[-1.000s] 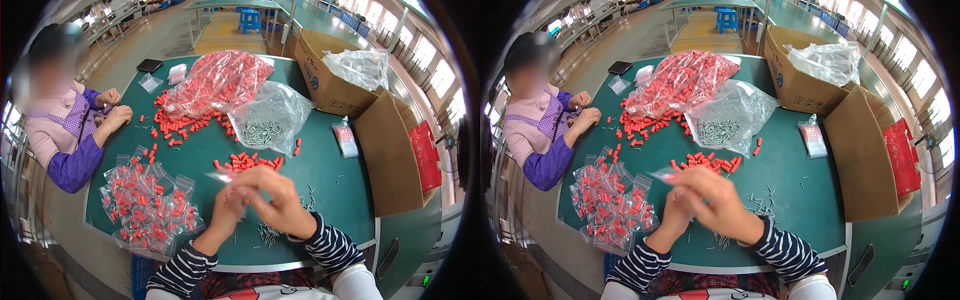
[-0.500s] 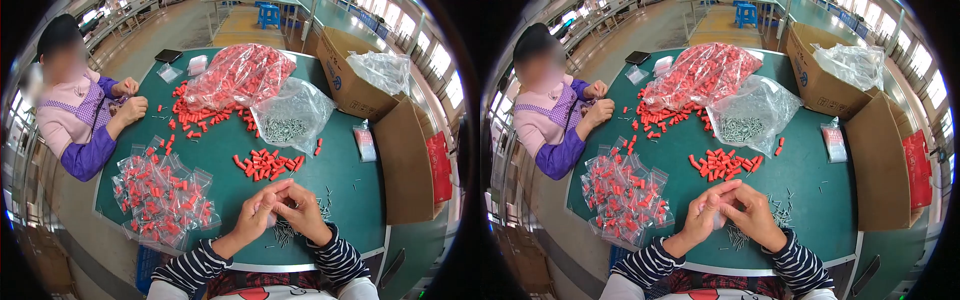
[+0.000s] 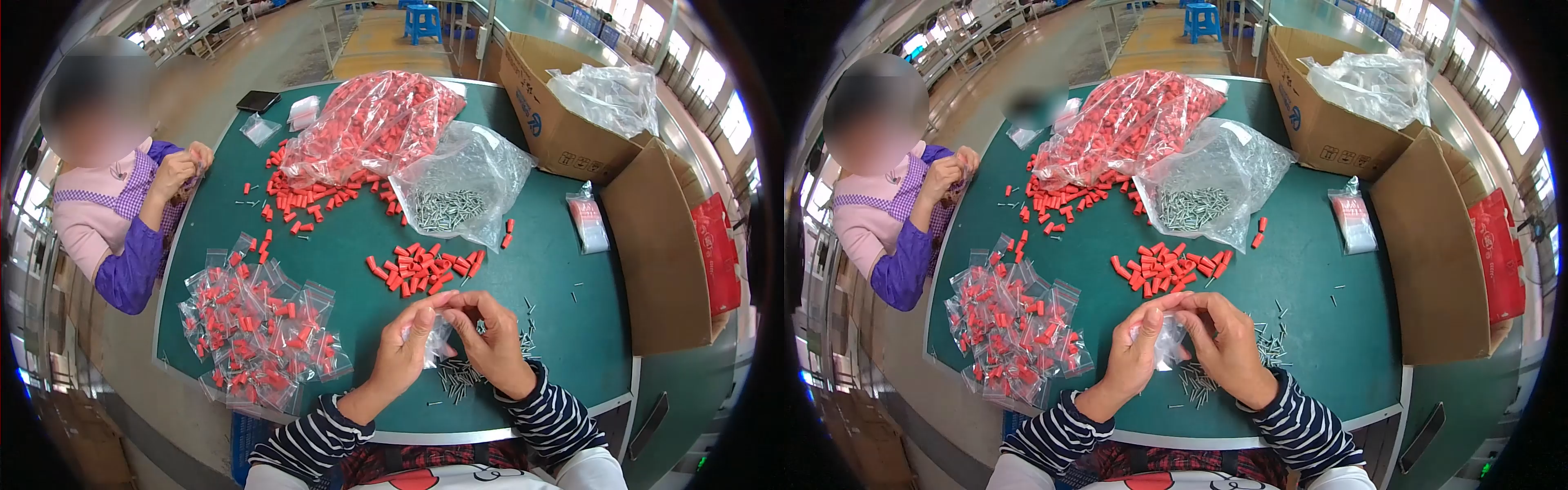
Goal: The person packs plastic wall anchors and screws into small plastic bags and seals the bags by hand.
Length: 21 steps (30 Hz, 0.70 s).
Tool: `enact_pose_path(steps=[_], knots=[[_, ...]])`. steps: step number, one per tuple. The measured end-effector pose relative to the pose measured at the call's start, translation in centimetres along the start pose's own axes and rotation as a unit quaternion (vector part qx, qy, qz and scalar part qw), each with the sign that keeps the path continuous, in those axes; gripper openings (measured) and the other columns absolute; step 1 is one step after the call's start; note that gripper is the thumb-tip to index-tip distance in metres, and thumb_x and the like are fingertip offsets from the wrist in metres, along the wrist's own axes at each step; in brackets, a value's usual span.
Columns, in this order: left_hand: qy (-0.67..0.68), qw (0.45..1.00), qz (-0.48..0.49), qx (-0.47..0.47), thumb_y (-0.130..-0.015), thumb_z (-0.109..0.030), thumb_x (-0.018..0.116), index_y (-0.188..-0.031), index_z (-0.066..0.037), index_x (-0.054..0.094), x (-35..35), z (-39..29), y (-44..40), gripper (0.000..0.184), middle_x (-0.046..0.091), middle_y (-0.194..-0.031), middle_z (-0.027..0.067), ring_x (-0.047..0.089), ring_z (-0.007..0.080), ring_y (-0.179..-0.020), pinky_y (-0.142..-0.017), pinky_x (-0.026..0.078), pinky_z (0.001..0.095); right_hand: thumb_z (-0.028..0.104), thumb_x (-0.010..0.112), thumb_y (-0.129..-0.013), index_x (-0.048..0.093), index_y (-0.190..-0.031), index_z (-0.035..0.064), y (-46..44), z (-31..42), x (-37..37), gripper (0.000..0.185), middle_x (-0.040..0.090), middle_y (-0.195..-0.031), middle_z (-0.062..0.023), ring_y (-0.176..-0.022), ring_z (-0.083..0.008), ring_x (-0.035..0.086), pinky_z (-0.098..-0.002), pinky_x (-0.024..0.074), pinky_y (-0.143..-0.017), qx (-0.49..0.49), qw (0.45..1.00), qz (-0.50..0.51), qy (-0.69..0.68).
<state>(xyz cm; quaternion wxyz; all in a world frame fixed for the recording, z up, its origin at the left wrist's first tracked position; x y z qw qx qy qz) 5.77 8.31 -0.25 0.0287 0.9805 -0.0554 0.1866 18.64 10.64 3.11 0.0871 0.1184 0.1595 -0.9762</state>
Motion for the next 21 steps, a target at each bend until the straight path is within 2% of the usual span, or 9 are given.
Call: enact_pose_path(steps=[4,9,12,14,15,16,17,20,21], knots=[[0.009,1.000,-0.024,-0.002,-0.107,-0.036,0.041,-0.135,0.004,0.051,-0.5,0.2,0.1,0.050,0.065,-0.116,0.0143,0.066,0.0162,-0.097,-0.074,0.059,0.0282,0.002,0.070,-0.089,0.061,-0.106,-0.0013,0.1,0.2,0.0,0.020,0.069,-0.084,-0.0077,-0.072,-0.0134,0.067,-0.0270,0.0535,-0.063,0.031,0.999,0.018,-0.030],[0.016,0.999,-0.031,0.008,-0.107,-0.034,0.042,-0.134,0.004,0.052,-0.3,0.2,0.0,0.048,0.065,-0.117,0.0144,0.066,0.0163,-0.098,-0.074,0.058,0.0281,0.001,0.071,-0.087,0.062,-0.106,-0.0005,0.2,0.8,-0.1,0.020,0.068,-0.086,-0.0084,-0.071,-0.0133,0.065,-0.0259,0.0502,-0.061,0.031,0.999,0.024,-0.016],[0.013,0.999,-0.030,-0.014,-0.107,-0.032,0.043,-0.135,0.004,0.052,-0.3,0.5,0.0,0.046,0.065,-0.118,0.0139,0.065,0.0157,-0.100,-0.073,0.058,0.0278,0.005,0.071,-0.087,0.065,-0.098,-0.0003,-0.1,1.1,-0.5,0.013,0.067,-0.085,-0.0038,-0.074,-0.0110,0.061,-0.0268,0.0494,-0.068,0.004,1.000,-0.018,0.014],[-0.020,0.998,-0.063,0.002,-0.107,-0.029,0.045,-0.136,0.004,0.051,-1.2,1.2,-0.1,0.044,0.065,-0.119,0.0124,0.066,0.0157,-0.100,-0.073,0.058,0.0276,0.003,0.067,-0.089,0.066,-0.100,-0.0011,-0.2,0.7,-0.9,0.012,0.068,-0.088,-0.0075,-0.077,-0.0145,0.063,-0.0278,0.0491,-0.068,0.024,0.999,-0.021,0.007],[0.003,0.998,-0.061,-0.033,-0.105,-0.030,0.049,-0.135,0.006,0.050,-1.3,1.0,-0.2,0.046,0.066,-0.118,0.0145,0.068,0.0172,-0.094,-0.072,0.059,0.0291,0.002,0.065,-0.090,0.066,-0.101,-0.0015,-0.2,0.4,-0.9,0.012,0.068,-0.089,-0.0094,-0.078,-0.0162,0.064,-0.0283,0.0489,-0.069,0.029,0.999,-0.014,-0.005],[0.022,0.997,-0.070,-0.006,-0.105,-0.030,0.049,-0.135,0.004,0.050,-1.0,0.5,-0.2,0.046,0.066,-0.119,0.0138,0.067,0.0172,-0.095,-0.070,0.059,0.0291,0.002,0.065,-0.090,0.066,-0.101,-0.0019,-0.1,-0.3,-1.1,0.011,0.066,-0.087,-0.0089,-0.077,-0.0154,0.062,-0.0274,0.0481,-0.069,0.017,1.000,-0.013,0.003],[0.019,0.997,-0.074,-0.029,-0.105,-0.030,0.050,-0.136,0.003,0.050,-1.2,0.6,-0.3,0.045,0.066,-0.119,0.0126,0.067,0.0169,-0.098,-0.069,0.060,0.0292,0.003,0.064,-0.091,0.066,-0.100,-0.0022,-0.2,-1.1,-1.1,0.011,0.065,-0.085,-0.0084,-0.076,-0.0146,0.061,-0.0266,0.0472,-0.069,0.003,1.000,-0.010,0.008],[0.018,0.998,-0.035,-0.048,-0.107,-0.028,0.045,-0.138,-0.004,0.052,-1.6,2.3,-0.6,0.040,0.064,-0.105,0.0029,0.059,0.0071,-0.086,-0.060,0.046,0.0188,0.003,0.064,-0.091,0.065,-0.097,-0.0025,-0.2,-1.4,-1.6,0.008,0.064,-0.084,-0.0063,-0.078,-0.0125,0.060,-0.0259,0.0472,-0.069,0.028,0.999,0.007,-0.022],[0.027,0.999,0.001,-0.036,-0.108,-0.029,0.044,-0.138,-0.004,0.052,-1.5,2.6,-0.8,0.040,0.061,-0.098,0.0001,0.056,0.0055,-0.085,-0.065,0.044,0.0181,0.003,0.064,-0.091,0.064,-0.099,-0.0027,-0.1,-2.0,-1.6,0.010,0.065,-0.086,-0.0056,-0.080,-0.0120,0.061,-0.0258,0.0479,-0.070,0.055,0.997,0.018,-0.051]])
Point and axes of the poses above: each hand's wrist, its own y-axis away from the middle knuckle, its own x-axis out of the palm, z = x × y, the point moved 6 cm from there along -y, towards the middle knuckle
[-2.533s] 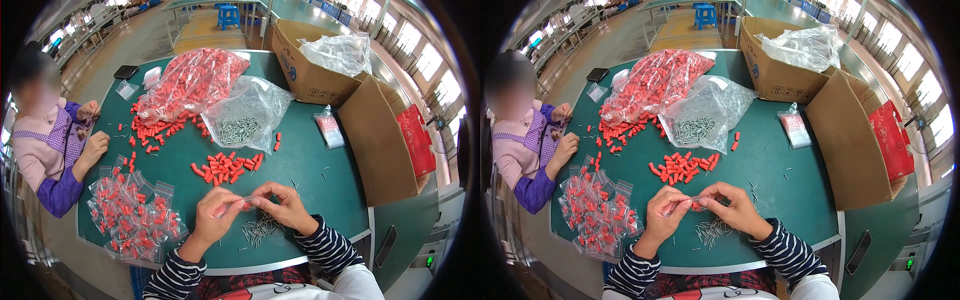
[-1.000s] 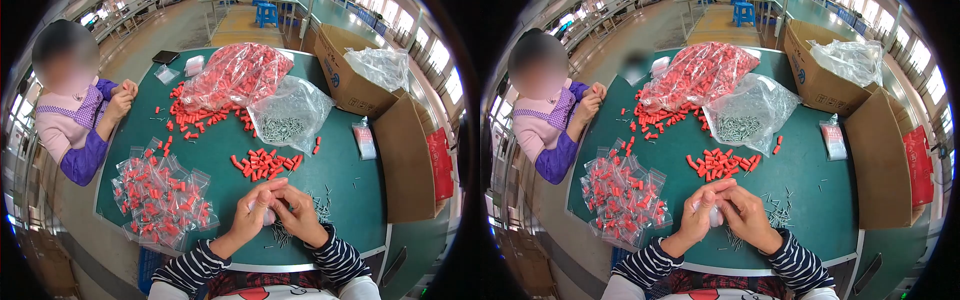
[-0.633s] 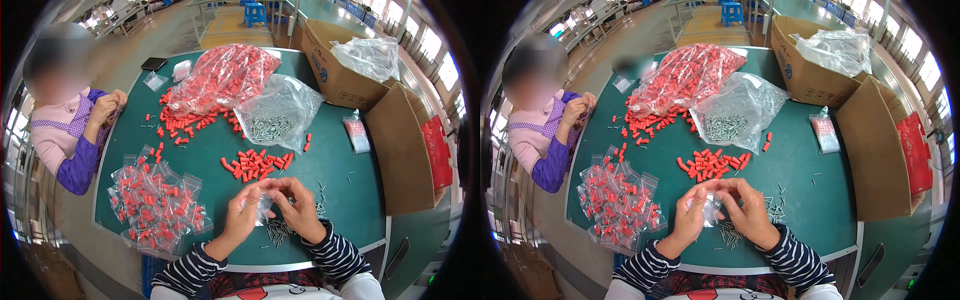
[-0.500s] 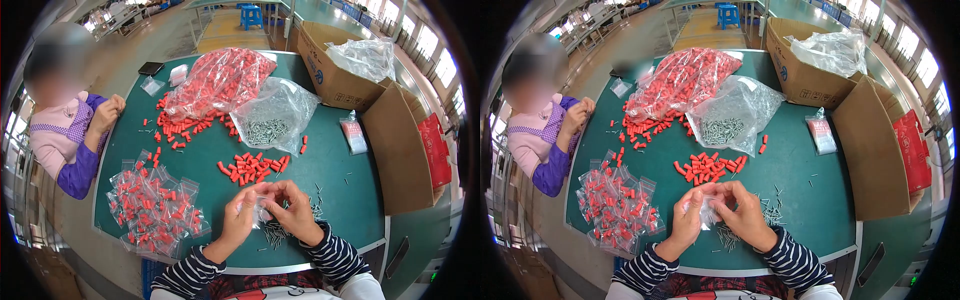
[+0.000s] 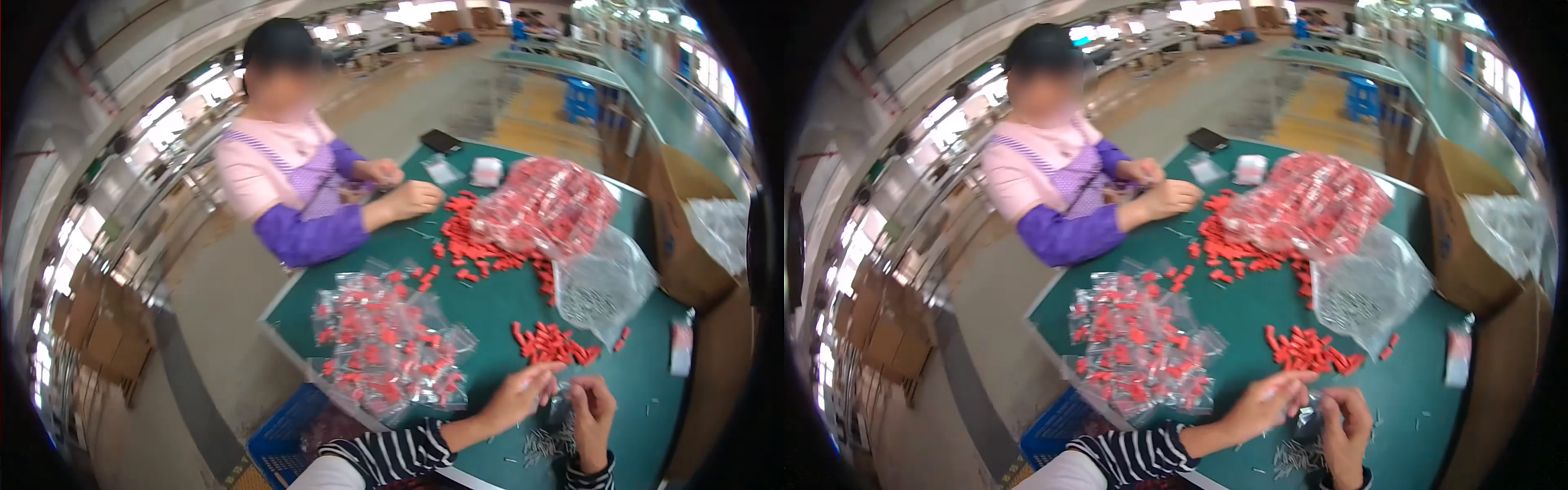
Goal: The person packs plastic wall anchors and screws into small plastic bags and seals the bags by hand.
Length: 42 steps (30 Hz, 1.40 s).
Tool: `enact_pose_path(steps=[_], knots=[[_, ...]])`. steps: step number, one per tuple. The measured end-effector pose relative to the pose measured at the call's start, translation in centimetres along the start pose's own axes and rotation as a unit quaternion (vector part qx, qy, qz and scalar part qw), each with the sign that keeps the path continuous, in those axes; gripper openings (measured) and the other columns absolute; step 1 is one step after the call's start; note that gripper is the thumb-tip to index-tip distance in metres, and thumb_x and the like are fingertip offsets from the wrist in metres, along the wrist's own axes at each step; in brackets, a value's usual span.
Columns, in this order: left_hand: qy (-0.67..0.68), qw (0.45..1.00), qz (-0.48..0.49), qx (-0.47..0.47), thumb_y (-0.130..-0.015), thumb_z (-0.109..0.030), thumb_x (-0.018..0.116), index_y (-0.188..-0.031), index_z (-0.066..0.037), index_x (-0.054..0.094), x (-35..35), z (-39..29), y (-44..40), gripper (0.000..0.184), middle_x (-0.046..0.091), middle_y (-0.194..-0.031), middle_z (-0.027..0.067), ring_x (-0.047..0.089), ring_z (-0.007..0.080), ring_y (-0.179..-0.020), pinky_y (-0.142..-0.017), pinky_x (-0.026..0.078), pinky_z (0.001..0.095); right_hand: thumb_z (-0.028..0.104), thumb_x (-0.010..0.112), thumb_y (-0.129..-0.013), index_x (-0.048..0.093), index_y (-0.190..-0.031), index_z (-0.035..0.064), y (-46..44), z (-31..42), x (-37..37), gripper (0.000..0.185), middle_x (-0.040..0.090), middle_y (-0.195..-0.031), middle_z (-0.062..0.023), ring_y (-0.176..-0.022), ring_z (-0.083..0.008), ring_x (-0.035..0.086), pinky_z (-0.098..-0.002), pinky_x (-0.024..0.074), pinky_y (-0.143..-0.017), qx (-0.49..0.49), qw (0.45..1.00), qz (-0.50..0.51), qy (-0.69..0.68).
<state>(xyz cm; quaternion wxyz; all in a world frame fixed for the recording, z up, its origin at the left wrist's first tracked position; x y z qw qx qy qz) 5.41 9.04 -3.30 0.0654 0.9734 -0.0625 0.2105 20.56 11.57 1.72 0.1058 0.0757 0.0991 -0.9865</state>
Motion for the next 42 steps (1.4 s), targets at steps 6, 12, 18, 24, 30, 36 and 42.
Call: enact_pose_path(steps=[6,12,18,24,30,36,42], knots=[[-0.118,0.990,0.014,0.079,-0.100,-0.025,0.061,-0.119,-0.002,0.065,0.2,-0.5,-0.2,0.030,0.056,-0.089,-0.0022,0.054,0.0065,-0.081,-0.072,0.044,0.0229,0.009,0.068,-0.093,0.063,-0.091,-0.0001,0.1,0.7,0.1,0.011,0.057,-0.084,0.0011,-0.076,-0.0056,0.051,-0.0204,0.0401,-0.068,0.060,0.996,0.062,-0.021],[-0.199,0.974,0.029,0.104,-0.096,-0.017,0.067,-0.105,-0.001,0.072,0.4,-1.7,0.2,0.019,0.055,-0.086,-0.0003,0.054,0.0081,-0.079,-0.071,0.044,0.0248,0.009,0.073,-0.089,0.060,-0.098,0.0020,0.3,0.4,-0.6,0.017,0.059,-0.081,0.0009,-0.072,-0.0054,0.054,-0.0195,0.0417,-0.065,0.071,0.995,0.019,-0.073],[-0.242,0.955,0.022,0.170,-0.093,-0.012,0.069,-0.103,-0.003,0.073,0.5,-2.0,0.3,0.014,0.058,-0.086,0.0017,0.055,0.0110,-0.079,-0.071,0.045,0.0263,0.006,0.072,-0.088,0.059,-0.101,0.0015,0.7,-0.5,-0.5,0.019,0.062,-0.084,-0.0008,-0.075,-0.0062,0.057,-0.0205,0.0454,-0.067,0.107,0.990,0.048,-0.084],[-0.344,0.904,-0.068,0.243,-0.086,-0.011,0.076,-0.091,-0.001,0.072,0.3,-5.5,1.5,0.011,0.063,-0.083,0.0048,0.059,0.0140,-0.074,-0.066,0.047,0.0275,0.004,0.072,-0.086,0.062,-0.114,-0.0010,0.5,1.8,-0.3,0.030,0.066,-0.090,-0.0056,-0.080,-0.0130,0.062,-0.0269,0.0493,-0.072,-0.048,0.997,0.026,0.056],[-0.305,0.921,-0.089,0.226,-0.079,-0.004,0.082,-0.087,-0.001,0.072,0.3,-5.8,2.0,0.013,0.062,-0.082,0.0042,0.058,0.0116,-0.072,-0.064,0.047,0.0252,0.003,0.071,-0.086,0.071,-0.100,-0.0003,0.5,2.9,-0.7,0.014,0.067,-0.090,-0.0096,-0.077,-0.0170,0.062,-0.0284,0.0492,-0.070,-0.053,0.998,0.033,0.030],[-0.348,0.896,-0.063,0.267,-0.075,-0.002,0.084,-0.084,-0.002,0.070,0.7,-5.7,2.2,0.017,0.062,-0.082,0.0043,0.058,0.0113,-0.070,-0.061,0.047,0.0246,0.007,0.071,-0.087,0.072,-0.100,-0.0002,0.6,2.7,0.0,0.014,0.066,-0.086,-0.0102,-0.077,-0.0181,0.063,-0.0295,0.0497,-0.069,-0.036,0.996,0.069,0.038],[-0.391,0.875,-0.031,0.285,-0.073,0.002,0.083,-0.086,-0.002,0.069,1.5,-5.2,2.2,0.020,0.064,-0.084,0.0057,0.060,0.0117,-0.072,-0.061,0.048,0.0254,0.013,0.071,-0.089,0.069,-0.091,0.0000,0.6,2.1,0.1,0.013,0.065,-0.083,-0.0096,-0.076,-0.0216,0.063,-0.0336,0.0487,-0.068,0.005,0.991,0.125,0.055]])
Point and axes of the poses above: each hand's wrist, its own y-axis away from the middle knuckle, its own x-axis out of the palm, z = x × y, the point moved 6 cm from there along -y, towards the middle knuckle
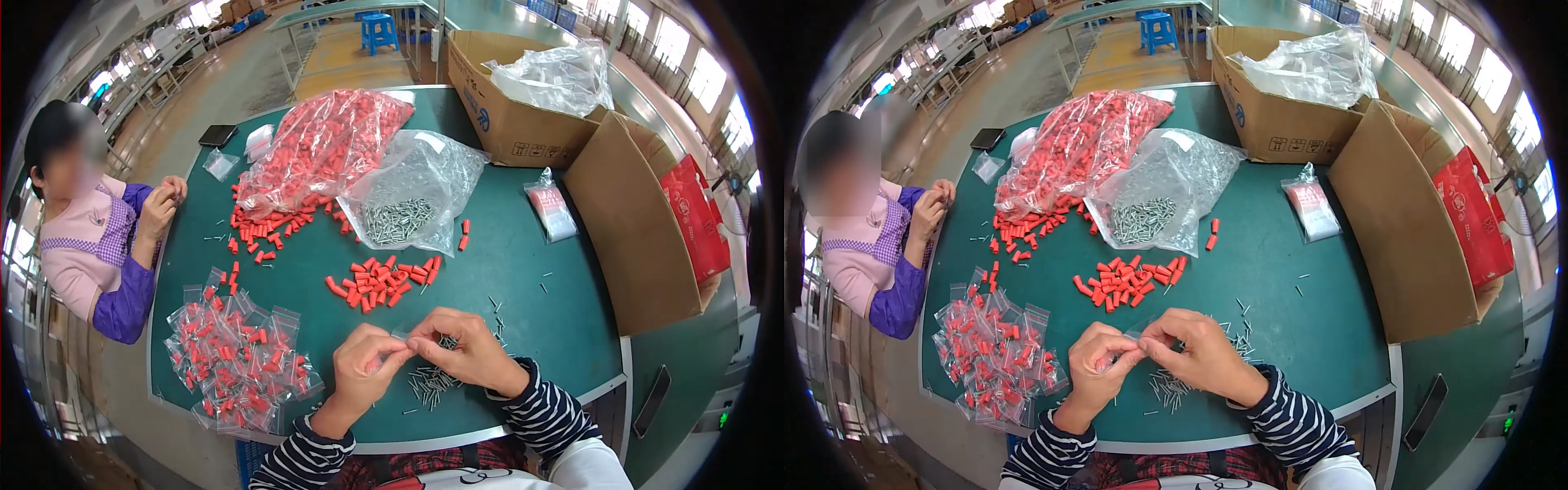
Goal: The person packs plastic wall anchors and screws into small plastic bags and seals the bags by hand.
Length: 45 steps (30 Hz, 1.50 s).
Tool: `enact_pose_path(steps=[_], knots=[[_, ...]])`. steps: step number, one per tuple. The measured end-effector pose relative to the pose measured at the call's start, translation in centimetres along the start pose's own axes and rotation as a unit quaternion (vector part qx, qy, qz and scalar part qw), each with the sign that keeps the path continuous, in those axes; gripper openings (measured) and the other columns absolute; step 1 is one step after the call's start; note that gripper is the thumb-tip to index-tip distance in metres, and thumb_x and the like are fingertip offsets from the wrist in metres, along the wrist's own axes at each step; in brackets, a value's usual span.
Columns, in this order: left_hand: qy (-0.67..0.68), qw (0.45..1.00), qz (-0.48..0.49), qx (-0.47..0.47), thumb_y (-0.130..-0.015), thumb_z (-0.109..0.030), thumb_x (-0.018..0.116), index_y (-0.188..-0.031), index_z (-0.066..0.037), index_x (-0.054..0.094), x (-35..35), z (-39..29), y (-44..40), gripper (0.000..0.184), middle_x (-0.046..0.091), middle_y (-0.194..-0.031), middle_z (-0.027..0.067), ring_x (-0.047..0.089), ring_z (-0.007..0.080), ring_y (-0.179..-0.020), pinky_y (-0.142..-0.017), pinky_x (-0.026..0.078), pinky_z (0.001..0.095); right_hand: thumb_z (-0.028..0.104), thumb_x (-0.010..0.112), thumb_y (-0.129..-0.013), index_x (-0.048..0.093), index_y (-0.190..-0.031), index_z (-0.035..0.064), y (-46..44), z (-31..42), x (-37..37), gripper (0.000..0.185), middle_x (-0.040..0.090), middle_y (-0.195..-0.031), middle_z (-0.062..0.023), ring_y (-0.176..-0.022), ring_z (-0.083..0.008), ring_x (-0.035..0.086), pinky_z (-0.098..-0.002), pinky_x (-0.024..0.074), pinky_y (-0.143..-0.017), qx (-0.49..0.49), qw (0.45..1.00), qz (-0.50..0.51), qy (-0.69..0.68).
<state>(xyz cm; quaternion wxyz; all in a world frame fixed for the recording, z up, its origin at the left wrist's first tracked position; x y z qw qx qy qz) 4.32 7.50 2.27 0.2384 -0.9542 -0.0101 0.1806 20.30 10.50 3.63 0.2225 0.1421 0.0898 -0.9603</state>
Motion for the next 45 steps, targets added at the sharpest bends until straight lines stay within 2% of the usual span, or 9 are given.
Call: enact_pose_path(steps=[6,11,17,20,32,36,37,40,45], knots=[[0.048,0.994,0.033,-0.096,-0.078,-0.001,0.078,-0.088,-0.001,0.071,0.5,0.2,-0.4,0.012,0.065,-0.083,0.0060,0.061,0.0125,-0.073,-0.063,0.049,0.0263,0.009,0.068,-0.086,0.064,-0.089,0.0039,-0.1,0.7,0.0,0.007,0.060,-0.081,-0.0095,-0.077,-0.0296,0.057,-0.0403,0.0433,-0.070,-0.138,0.978,-0.056,0.146],[0.015,0.991,0.065,-0.116,-0.082,0.000,0.073,-0.085,0.001,0.071,0.3,1.1,-0.2,0.004,0.063,-0.082,0.0058,0.058,0.0106,-0.070,-0.062,0.046,0.0242,0.006,0.067,-0.084,0.062,-0.089,0.0041,0.2,0.2,0.8,0.008,0.059,-0.083,-0.0099,-0.078,-0.0302,0.057,-0.0405,0.0431,-0.069,-0.138,0.974,-0.050,0.170],[0.068,0.981,-0.034,-0.180,-0.079,0.001,0.072,-0.081,0.001,0.068,-0.9,2.3,-0.1,0.004,0.060,-0.079,0.0051,0.057,0.0100,-0.067,-0.059,0.045,0.0250,0.004,0.066,-0.082,0.059,-0.090,0.0053,0.3,1.8,1.2,0.011,0.058,-0.084,-0.0093,-0.078,-0.0307,0.056,-0.0408,0.0431,-0.069,-0.164,0.965,-0.118,0.168],[0.066,0.978,-0.020,-0.196,-0.079,0.001,0.071,-0.081,0.001,0.067,-0.6,2.0,0.1,0.004,0.059,-0.079,0.0048,0.056,0.0100,-0.067,-0.060,0.045,0.0251,0.002,0.067,-0.079,0.059,-0.091,0.0064,0.5,1.9,1.1,0.015,0.057,-0.085,-0.0090,-0.079,-0.0288,0.055,-0.0399,0.0417,-0.068,-0.175,0.957,-0.121,0.196],[0.000,0.996,-0.015,-0.094,-0.080,0.004,0.069,-0.080,0.002,0.065,-1.3,0.0,-0.7,0.004,0.054,-0.078,0.0029,0.051,0.0073,-0.066,-0.058,0.041,0.0221,0.012,0.067,-0.076,0.064,-0.098,0.0083,1.5,2.3,2.2,0.023,0.053,-0.087,-0.0053,-0.083,-0.0222,0.053,-0.0360,0.0388,-0.071,-0.187,0.889,-0.031,0.416],[0.021,0.988,0.135,-0.077,-0.069,-0.003,0.083,-0.111,-0.005,0.070,-0.2,-1.4,-1.6,0.044,0.051,-0.078,0.0011,0.047,0.0081,-0.067,-0.057,0.037,0.0236,0.009,0.071,-0.073,0.066,-0.104,0.0102,2.2,3.0,1.2,0.031,0.057,-0.092,-0.0037,-0.086,-0.0219,0.056,-0.0356,0.0415,-0.072,-0.206,0.909,-0.004,0.362],[0.009,0.989,0.145,-0.039,-0.062,-0.009,0.089,-0.123,-0.009,0.067,0.1,-1.0,-1.1,0.065,0.049,-0.077,0.0004,0.045,0.0090,-0.065,-0.056,0.035,0.0245,0.009,0.072,-0.073,0.066,-0.104,0.0105,2.4,3.1,1.1,0.031,0.057,-0.092,-0.0033,-0.086,-0.0214,0.056,-0.0352,0.0419,-0.072,-0.208,0.914,0.005,0.349],[-0.016,0.985,0.168,0.019,-0.061,-0.011,0.090,-0.126,-0.009,0.065,0.4,-0.5,-0.7,0.070,0.049,-0.076,0.0007,0.044,0.0092,-0.065,-0.055,0.035,0.0246,0.012,0.071,-0.075,0.067,-0.102,0.0125,3.0,2.8,1.0,0.027,0.056,-0.091,-0.0023,-0.085,-0.0203,0.055,-0.0343,0.0421,-0.072,-0.207,0.920,0.018,0.333],[-0.008,0.974,0.227,-0.025,-0.063,-0.016,0.090,-0.121,-0.009,0.068,1.3,-1.1,-0.6,0.062,0.053,-0.074,0.0038,0.052,0.0139,-0.061,-0.054,0.044,0.0288,0.010,0.068,-0.078,0.068,-0.101,0.0143,4.1,2.9,1.0,0.024,0.055,-0.089,-0.0022,-0.083,-0.0205,0.054,-0.0341,0.0425,-0.073,-0.193,0.925,0.055,0.322]])
Point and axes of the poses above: each hand's wrist, its own y-axis away from the middle knuckle, its own x-axis out of the palm, z = x × y, the point moved 6 cm from there along -y, towards the middle knuckle
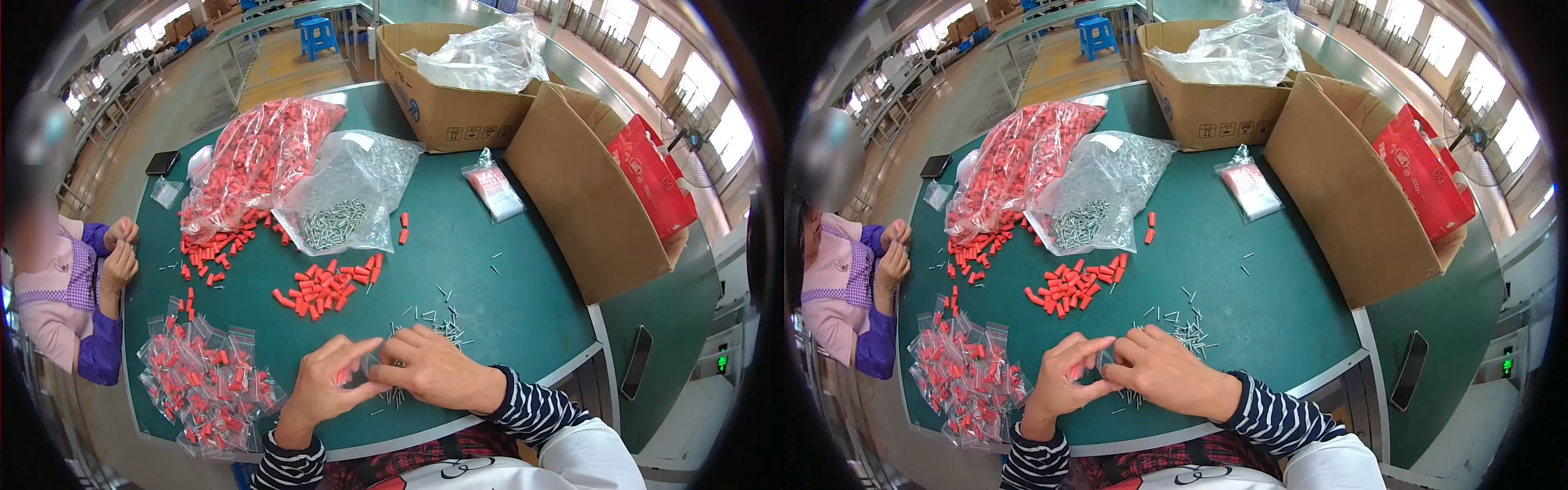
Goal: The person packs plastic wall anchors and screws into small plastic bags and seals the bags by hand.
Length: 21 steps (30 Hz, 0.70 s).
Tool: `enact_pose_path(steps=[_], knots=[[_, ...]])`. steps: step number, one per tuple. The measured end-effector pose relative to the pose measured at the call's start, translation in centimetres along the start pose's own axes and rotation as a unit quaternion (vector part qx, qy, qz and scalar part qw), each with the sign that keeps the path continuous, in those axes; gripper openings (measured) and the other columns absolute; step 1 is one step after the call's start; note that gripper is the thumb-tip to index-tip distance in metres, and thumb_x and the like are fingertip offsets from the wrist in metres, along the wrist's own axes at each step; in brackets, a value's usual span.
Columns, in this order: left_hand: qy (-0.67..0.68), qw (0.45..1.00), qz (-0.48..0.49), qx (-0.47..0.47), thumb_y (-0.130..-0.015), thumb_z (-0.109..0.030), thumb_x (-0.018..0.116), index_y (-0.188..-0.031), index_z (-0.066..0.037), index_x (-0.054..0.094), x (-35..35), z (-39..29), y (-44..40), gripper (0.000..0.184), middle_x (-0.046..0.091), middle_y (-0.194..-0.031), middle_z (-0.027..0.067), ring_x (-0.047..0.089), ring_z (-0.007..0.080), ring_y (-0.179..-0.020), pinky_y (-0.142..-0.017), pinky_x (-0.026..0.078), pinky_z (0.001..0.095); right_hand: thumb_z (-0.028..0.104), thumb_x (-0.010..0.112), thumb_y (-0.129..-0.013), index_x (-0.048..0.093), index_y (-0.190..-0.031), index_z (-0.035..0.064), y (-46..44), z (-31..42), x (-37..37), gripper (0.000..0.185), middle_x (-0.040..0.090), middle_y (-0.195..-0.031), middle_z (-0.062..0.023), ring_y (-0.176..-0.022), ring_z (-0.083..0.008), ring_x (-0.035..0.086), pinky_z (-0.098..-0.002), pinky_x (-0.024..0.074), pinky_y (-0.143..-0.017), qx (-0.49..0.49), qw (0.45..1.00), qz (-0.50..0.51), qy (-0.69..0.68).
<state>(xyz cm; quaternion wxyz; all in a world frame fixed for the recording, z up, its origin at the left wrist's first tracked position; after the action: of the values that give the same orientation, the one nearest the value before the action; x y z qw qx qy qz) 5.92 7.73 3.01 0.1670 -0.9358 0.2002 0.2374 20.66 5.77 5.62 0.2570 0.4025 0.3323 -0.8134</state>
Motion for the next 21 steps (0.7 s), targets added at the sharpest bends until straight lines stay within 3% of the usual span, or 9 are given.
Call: enact_pose_path(steps=[7,10,13,15,19,21], knots=[[0.022,1.000,0.009,-0.014,-0.062,-0.013,0.089,-0.112,-0.008,0.070,0.7,0.0,0.0,0.053,0.054,-0.073,0.0036,0.053,0.0139,-0.062,-0.055,0.045,0.0288,0.007,0.067,-0.078,0.069,-0.105,0.0147,1.1,0.1,-0.3,0.028,0.056,-0.091,-0.0027,-0.085,-0.0207,0.055,-0.0336,0.0418,-0.075,0.013,1.000,-0.019,-0.020],[0.027,0.999,0.008,-0.019,-0.063,-0.013,0.089,-0.108,-0.008,0.070,0.7,-0.2,0.0,0.049,0.054,-0.074,0.0032,0.053,0.0132,-0.062,-0.055,0.044,0.0278,0.010,0.066,-0.080,0.069,-0.101,0.0108,1.2,0.1,-0.3,0.021,0.055,-0.088,-0.0037,-0.085,-0.0213,0.056,-0.0335,0.0422,-0.075,0.016,1.000,-0.012,-0.015],[0.027,0.999,-0.045,0.004,-0.062,-0.012,0.090,-0.107,-0.007,0.071,0.4,0.6,0.3,0.050,0.049,-0.075,-0.0006,0.045,0.0077,-0.065,-0.055,0.035,0.0231,0.005,0.066,-0.079,0.070,-0.104,0.0104,0.8,-0.5,-2.4,0.026,0.058,-0.089,-0.0054,-0.084,-0.0238,0.059,-0.0350,0.0441,-0.074,0.036,0.994,-0.071,-0.073],[0.029,0.997,-0.063,-0.029,-0.063,-0.013,0.091,-0.106,-0.007,0.071,-0.2,0.6,0.3,0.049,0.048,-0.076,-0.0008,0.045,0.0079,-0.065,-0.055,0.035,0.0231,0.002,0.065,-0.078,0.070,-0.106,0.0098,1.0,-2.2,-4.4,0.029,0.061,-0.089,-0.0064,-0.083,-0.0251,0.060,-0.0361,0.0459,-0.074,0.079,0.988,-0.129,0.020],[0.047,0.995,-0.079,-0.025,-0.063,-0.014,0.091,-0.107,-0.007,0.070,-0.3,0.6,0.3,0.049,0.048,-0.076,-0.0011,0.044,0.0082,-0.065,-0.055,0.035,0.0233,0.003,0.065,-0.077,0.072,-0.106,0.0112,1.2,-6.4,-5.0,0.030,0.062,-0.090,-0.0057,-0.088,-0.0239,0.061,-0.0361,0.0466,-0.080,0.110,0.983,0.050,0.142],[0.049,0.995,-0.085,-0.022,-0.064,-0.014,0.091,-0.107,-0.007,0.070,-0.4,0.6,0.3,0.049,0.048,-0.076,-0.0008,0.044,0.0082,-0.065,-0.055,0.034,0.0234,0.004,0.064,-0.078,0.072,-0.106,0.0111,1.4,-7.4,-3.9,0.030,0.062,-0.091,-0.0054,-0.089,-0.0237,0.061,-0.0360,0.0465,-0.081,0.085,0.981,0.079,0.153]])
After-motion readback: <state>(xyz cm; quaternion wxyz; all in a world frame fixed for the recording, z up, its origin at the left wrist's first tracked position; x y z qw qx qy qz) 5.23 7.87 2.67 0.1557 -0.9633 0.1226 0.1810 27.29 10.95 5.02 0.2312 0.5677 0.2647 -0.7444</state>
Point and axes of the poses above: each hand's wrist, its own y-axis away from the middle knuckle, its own x-axis out of the palm, z = x × y, the point moved 6 cm from there along -y, towards the middle knuckle
